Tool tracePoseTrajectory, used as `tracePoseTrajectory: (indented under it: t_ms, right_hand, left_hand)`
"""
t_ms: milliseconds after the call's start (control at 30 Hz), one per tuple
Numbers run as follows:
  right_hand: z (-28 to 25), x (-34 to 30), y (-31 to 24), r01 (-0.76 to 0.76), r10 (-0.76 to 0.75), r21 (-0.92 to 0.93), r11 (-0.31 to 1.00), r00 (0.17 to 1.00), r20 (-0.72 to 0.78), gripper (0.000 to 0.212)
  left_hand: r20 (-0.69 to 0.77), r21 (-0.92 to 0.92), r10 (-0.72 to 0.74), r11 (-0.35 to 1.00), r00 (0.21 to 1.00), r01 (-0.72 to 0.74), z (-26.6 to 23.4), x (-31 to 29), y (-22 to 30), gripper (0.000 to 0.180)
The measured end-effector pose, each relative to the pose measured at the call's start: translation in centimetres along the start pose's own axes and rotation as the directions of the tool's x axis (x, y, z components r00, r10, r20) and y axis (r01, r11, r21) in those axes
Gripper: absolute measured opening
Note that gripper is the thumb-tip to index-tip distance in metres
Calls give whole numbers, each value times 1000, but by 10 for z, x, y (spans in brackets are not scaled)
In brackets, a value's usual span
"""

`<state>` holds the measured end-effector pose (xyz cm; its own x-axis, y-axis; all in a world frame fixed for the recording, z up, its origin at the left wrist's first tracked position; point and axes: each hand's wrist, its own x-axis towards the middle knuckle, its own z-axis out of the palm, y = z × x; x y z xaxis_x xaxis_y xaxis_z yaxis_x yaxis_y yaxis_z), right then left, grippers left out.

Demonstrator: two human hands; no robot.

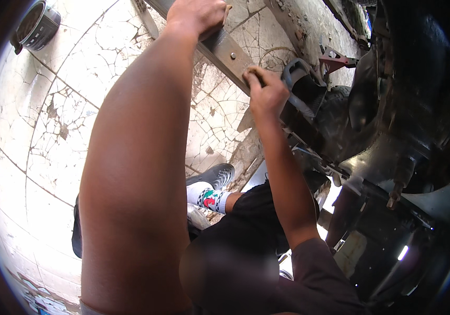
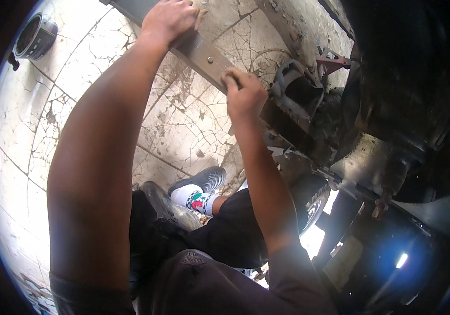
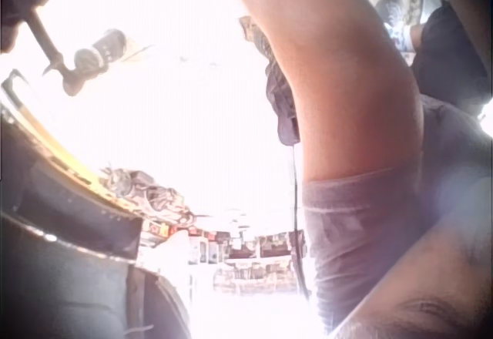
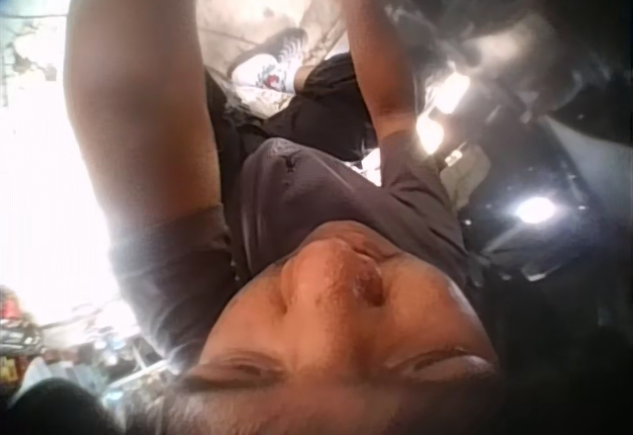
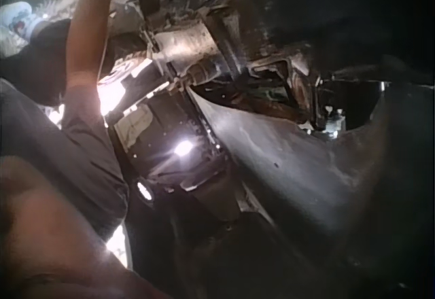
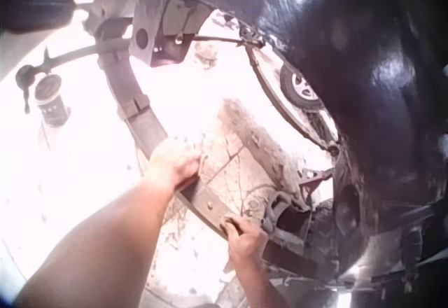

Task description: The person sits on the floor under a vehicle and uses a small metal scraper to remove rust or debris from a metal beam. They repeatedly scrape the same area, pause to wipe the tool, and continue scraping.

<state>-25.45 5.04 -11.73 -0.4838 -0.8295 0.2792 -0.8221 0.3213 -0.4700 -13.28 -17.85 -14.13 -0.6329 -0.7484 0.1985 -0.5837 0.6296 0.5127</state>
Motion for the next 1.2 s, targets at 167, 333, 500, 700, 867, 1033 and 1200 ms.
tracePoseTrajectory:
  t_ms: [167, 333, 500, 700, 867, 1033, 1200]
  right_hand:
    - [-5, 6, 0, 40, -40, -6, 999, 997, 62, 18]
    - [-1, -4, -5, 33, -33, 6, 999, 999, 40, 18]
    - [-5, 18, -3, 4, 3, -102, 995, 998, 69, 18]
    - [0, 0, -5, 55, -56, 14, 998, 995, 86, 16]
    - [4, 22, -8, -64, 66, -41, 997, 997, 39, 19]
    - [2, 22, -16, -83, 83, -3, 997, 992, 95, 17]
    - [1, 4, -21, -57, 60, -46, 997, 996, 61, 17]
  left_hand:
    - [-122, 1, 52, 999, 991, -53, 4, -3, -5, 30]
    - [-116, 10, 55, 998, 992, -54, 4, -4, -4, 30]
    - [-131, 5, 63, 998, 989, -63, 4, -1, -4, 30]
    - [-131, 24, 56, 998, 990, -53, 3, -3, -9, 29]
    - [-140, 16, 77, 997, 987, -75, 5, -2, -4, 29]
    - [-159, 29, 82, 996, 984, -79, 3, -1, -9, 29]
    - [-176, 27, 99, 995, 979, -96, 6, 2, -9, 29]
